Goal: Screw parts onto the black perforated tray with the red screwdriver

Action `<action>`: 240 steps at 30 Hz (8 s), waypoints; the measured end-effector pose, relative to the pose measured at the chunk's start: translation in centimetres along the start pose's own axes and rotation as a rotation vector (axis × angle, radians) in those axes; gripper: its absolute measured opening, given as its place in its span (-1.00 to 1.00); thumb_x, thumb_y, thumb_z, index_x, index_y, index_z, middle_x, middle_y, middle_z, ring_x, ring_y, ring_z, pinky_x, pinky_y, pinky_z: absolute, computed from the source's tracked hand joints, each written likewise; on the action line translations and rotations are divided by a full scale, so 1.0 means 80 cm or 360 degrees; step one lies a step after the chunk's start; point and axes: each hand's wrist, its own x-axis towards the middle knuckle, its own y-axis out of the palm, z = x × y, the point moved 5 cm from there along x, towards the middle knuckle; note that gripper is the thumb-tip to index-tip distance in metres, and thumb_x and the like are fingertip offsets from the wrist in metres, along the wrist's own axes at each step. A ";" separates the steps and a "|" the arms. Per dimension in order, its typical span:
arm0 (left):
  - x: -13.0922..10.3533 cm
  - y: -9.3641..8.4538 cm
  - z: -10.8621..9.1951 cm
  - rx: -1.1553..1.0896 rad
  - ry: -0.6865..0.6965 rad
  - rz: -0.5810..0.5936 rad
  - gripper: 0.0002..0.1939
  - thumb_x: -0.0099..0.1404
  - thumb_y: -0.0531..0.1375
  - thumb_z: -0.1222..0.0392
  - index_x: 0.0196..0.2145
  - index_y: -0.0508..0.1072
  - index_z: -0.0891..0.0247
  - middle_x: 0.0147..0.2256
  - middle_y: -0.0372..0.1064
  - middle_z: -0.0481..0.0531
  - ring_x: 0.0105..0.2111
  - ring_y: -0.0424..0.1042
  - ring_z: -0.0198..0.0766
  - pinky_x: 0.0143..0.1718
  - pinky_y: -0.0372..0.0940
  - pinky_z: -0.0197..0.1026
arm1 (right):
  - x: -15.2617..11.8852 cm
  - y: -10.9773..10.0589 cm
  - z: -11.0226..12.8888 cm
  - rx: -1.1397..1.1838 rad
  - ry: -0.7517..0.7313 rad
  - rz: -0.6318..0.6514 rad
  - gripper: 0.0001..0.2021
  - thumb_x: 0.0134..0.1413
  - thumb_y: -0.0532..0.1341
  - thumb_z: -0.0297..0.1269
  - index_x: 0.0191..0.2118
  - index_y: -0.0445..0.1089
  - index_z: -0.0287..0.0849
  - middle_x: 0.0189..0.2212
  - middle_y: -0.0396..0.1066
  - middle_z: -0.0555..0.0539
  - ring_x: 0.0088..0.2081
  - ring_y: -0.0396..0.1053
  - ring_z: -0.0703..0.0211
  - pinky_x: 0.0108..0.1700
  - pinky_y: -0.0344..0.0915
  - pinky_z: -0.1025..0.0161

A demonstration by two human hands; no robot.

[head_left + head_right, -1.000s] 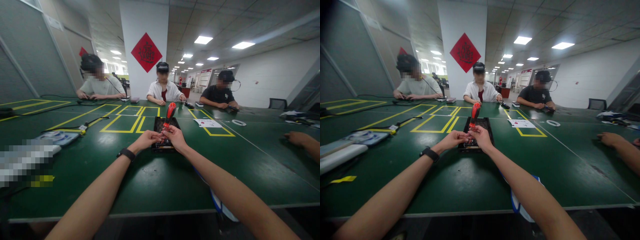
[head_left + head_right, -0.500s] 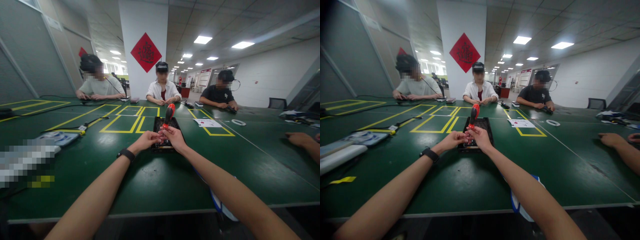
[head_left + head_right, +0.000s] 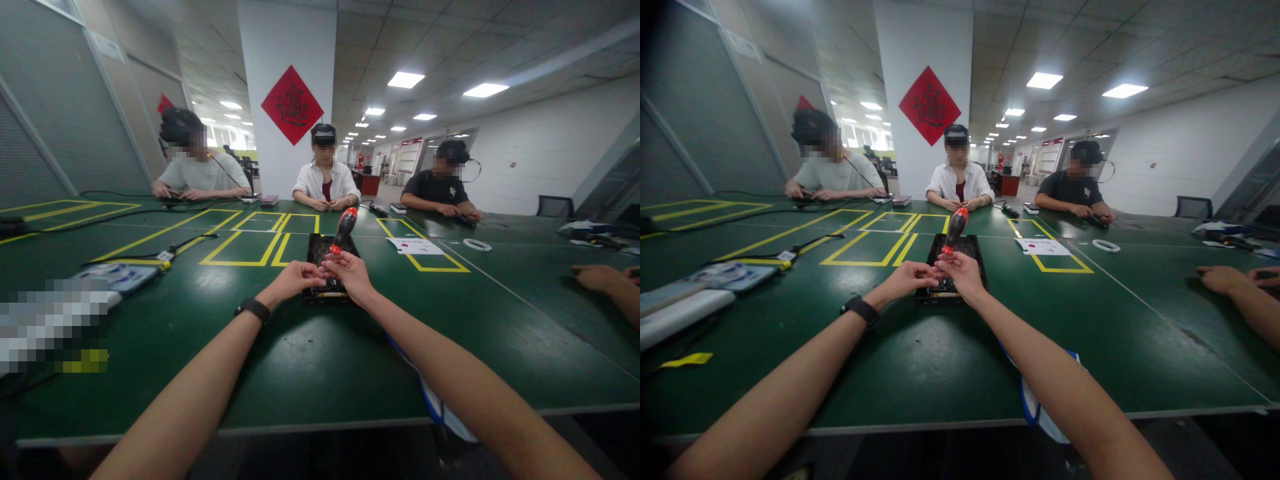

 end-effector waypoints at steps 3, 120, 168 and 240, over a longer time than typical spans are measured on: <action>-0.001 0.003 -0.005 -0.0012 0.0009 0.0048 -0.69 -0.05 0.28 0.09 -0.40 0.47 0.40 -0.43 0.45 0.08 -0.45 0.39 -0.29 -0.37 0.25 -0.27 | -0.001 0.001 0.003 -0.0033 -0.0044 -0.0019 -0.68 -0.28 0.32 -0.22 -0.31 0.35 -0.23 -0.46 0.42 -0.01 -0.45 0.41 0.28 -0.40 0.39 0.32; -0.003 -0.002 -0.009 -0.0054 0.0091 0.0072 -0.69 0.09 0.17 0.07 -0.36 0.49 0.42 -0.43 0.46 0.10 -0.41 0.39 -0.28 -0.30 0.25 -0.24 | -0.004 0.011 0.010 -0.0094 -0.0134 0.0136 -0.64 -0.04 0.14 -0.05 -0.17 0.31 -0.19 -0.40 0.37 -0.05 -0.38 0.37 0.26 -0.33 0.41 0.23; -0.002 0.002 -0.010 -0.0103 0.0111 0.0174 -0.74 0.07 0.19 0.11 -0.45 0.48 0.43 -0.46 0.44 0.05 -0.44 0.36 -0.33 -0.31 0.23 -0.28 | -0.005 0.013 0.015 -0.0162 -0.0124 0.0161 -0.65 -0.06 0.17 -0.10 -0.17 0.32 -0.21 -0.35 0.41 -0.08 -0.42 0.37 0.27 -0.41 0.38 0.28; 0.000 0.004 -0.007 -0.0340 -0.0002 0.0180 -0.73 0.05 0.22 0.13 -0.34 0.48 0.41 -0.34 0.46 0.12 -0.33 0.40 -0.27 -0.19 0.24 -0.22 | -0.004 0.005 0.012 -0.0154 -0.0092 0.0042 -0.71 -0.14 0.24 -0.16 -0.28 0.30 -0.21 -0.37 0.44 -0.08 -0.32 0.41 0.21 -0.33 0.35 0.26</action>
